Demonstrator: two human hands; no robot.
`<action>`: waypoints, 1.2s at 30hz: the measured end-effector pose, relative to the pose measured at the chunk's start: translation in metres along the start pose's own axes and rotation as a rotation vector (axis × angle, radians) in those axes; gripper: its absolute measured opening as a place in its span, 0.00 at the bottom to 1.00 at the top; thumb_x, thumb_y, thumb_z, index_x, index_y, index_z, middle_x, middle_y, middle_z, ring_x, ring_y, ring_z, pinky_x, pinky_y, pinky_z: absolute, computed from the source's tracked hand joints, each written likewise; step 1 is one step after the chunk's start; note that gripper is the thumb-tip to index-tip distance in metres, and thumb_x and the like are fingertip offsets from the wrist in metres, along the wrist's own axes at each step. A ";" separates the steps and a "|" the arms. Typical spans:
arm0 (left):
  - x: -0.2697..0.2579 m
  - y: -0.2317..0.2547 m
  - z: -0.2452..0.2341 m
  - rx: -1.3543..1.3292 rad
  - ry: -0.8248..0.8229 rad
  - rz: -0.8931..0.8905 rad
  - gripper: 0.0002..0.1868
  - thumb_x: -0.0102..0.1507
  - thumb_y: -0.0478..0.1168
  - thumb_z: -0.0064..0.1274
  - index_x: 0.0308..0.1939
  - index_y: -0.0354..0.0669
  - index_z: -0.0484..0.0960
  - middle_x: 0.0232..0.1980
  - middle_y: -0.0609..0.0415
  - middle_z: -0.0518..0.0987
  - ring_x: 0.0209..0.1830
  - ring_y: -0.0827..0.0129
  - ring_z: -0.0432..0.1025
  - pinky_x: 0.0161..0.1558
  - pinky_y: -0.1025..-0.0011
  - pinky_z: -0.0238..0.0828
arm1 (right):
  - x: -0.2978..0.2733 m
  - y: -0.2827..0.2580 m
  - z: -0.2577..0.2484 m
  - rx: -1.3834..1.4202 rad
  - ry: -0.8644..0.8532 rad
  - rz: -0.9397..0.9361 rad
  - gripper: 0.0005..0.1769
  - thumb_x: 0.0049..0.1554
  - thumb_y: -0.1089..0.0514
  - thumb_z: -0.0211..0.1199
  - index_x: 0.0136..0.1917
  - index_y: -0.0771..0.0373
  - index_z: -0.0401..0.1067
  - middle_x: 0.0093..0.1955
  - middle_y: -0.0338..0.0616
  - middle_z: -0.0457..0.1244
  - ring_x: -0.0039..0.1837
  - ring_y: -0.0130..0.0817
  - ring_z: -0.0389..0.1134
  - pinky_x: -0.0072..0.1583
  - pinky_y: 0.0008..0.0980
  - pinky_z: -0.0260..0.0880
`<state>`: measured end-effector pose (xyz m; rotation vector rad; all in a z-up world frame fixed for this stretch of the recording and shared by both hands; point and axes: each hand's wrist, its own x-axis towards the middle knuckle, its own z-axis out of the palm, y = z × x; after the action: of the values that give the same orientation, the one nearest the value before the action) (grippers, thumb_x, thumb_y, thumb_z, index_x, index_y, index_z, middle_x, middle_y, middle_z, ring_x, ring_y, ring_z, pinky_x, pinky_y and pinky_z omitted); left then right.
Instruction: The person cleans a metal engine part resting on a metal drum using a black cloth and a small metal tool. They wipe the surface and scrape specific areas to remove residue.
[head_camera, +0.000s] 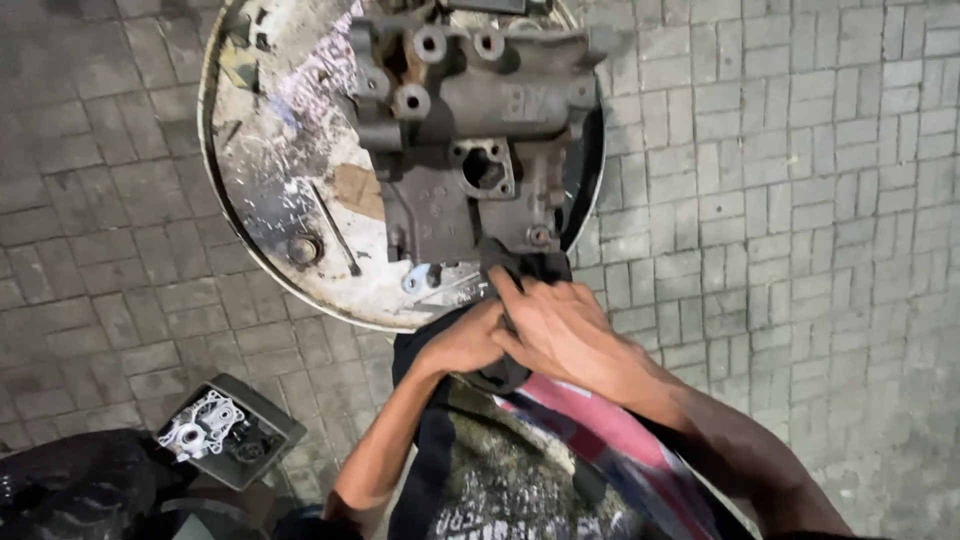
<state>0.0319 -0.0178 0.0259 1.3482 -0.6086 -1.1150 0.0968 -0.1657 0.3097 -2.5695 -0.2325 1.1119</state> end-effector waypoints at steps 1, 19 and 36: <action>-0.002 -0.001 -0.001 0.007 0.003 0.001 0.25 0.66 0.27 0.43 0.69 0.34 0.71 0.59 0.42 0.79 0.46 0.57 0.74 0.46 0.61 0.74 | 0.009 0.003 0.007 -0.001 0.006 -0.005 0.42 0.55 0.42 0.60 0.77 0.64 0.57 0.53 0.61 0.69 0.50 0.66 0.74 0.52 0.64 0.72; -0.135 -0.014 -0.101 -0.412 0.859 0.165 0.13 0.62 0.40 0.57 0.44 0.41 0.69 0.41 0.46 0.74 0.35 0.60 0.69 0.38 0.62 0.66 | -0.006 -0.036 -0.013 0.562 0.193 -1.025 0.22 0.67 0.48 0.47 0.49 0.69 0.73 0.65 0.63 0.56 0.71 0.60 0.58 0.74 0.57 0.57; -0.209 -0.027 -0.148 -0.016 1.565 -0.386 0.30 0.64 0.54 0.63 0.68 0.53 0.76 0.62 0.49 0.73 0.57 0.58 0.75 0.59 0.57 0.73 | 0.042 0.156 0.048 0.545 0.351 0.210 0.17 0.57 0.63 0.63 0.59 0.63 0.78 0.50 0.59 0.71 0.54 0.56 0.73 0.55 0.50 0.72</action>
<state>0.0714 0.2366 0.0242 1.8711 0.8216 -0.0754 0.0933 -0.2878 0.1942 -2.2613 0.3808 0.6450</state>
